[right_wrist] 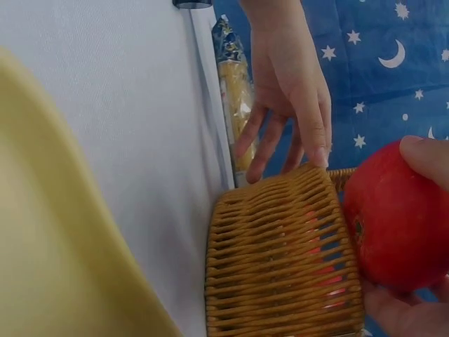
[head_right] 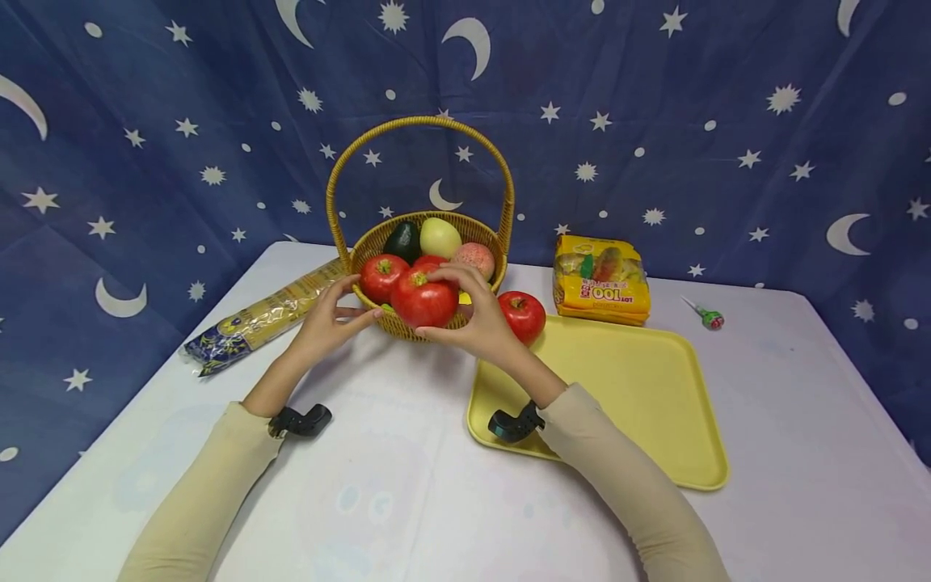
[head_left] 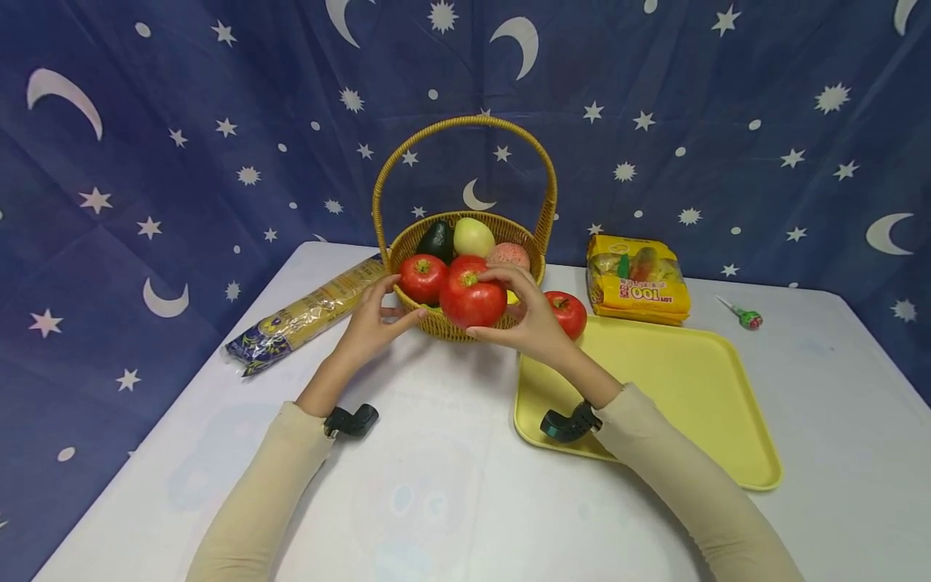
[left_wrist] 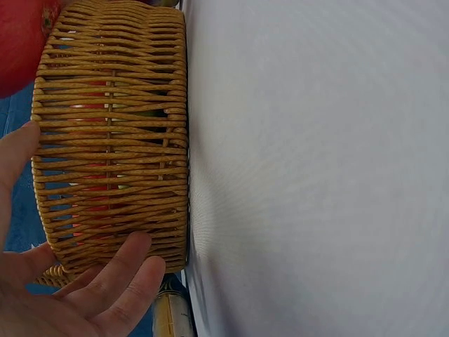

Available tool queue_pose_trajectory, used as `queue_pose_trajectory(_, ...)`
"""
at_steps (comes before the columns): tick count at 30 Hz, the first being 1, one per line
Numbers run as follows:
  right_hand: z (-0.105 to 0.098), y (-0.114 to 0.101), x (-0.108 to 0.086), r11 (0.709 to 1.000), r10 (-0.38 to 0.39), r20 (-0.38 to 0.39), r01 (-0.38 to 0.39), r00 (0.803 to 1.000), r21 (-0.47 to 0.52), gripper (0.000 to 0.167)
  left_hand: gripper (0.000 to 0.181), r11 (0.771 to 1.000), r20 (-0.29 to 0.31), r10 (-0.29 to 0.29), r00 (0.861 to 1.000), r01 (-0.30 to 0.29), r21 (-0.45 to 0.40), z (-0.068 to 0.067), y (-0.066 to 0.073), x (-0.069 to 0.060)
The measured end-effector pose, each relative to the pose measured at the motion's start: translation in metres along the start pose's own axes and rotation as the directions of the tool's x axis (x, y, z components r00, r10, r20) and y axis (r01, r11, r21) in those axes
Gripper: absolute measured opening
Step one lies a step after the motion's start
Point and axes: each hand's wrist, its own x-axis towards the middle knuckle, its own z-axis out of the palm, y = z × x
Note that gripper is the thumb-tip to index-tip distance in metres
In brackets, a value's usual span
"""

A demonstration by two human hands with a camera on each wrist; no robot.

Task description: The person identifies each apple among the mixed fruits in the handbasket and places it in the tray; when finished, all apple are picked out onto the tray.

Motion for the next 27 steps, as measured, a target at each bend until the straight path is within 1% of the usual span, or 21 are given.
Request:
queue_pose_trajectory(3,-0.001,0.006,-0.002,1.0,-0.013,-0.013,0.013,1.0,0.009,0.065,0.078,1.0,-0.003,-0.001,1.0,0.001,0.004,0.0,0.0,0.0)
queue_pose_trajectory(9,-0.004,0.005,-0.006,0.999,-0.037,-0.013,0.037,0.999,0.027,0.065,0.077,1.0,-0.001,-0.001,1.0,0.001,-0.005,0.0,0.001,0.0)
queue_pose_trajectory(18,-0.011,0.002,-0.014,0.999,-0.024,0.013,0.023,1.0,0.029,0.063,0.078,1.0,0.001,-0.012,1.0,0.012,0.013,-0.001,0.001,-0.001)
queue_pose_trajectory(27,-0.023,0.001,-0.023,1.0,0.005,-0.011,-0.006,1.0,-0.023,0.063,0.08,1.0,0.002,-0.003,1.0,0.003,0.017,0.0,0.002,0.0)
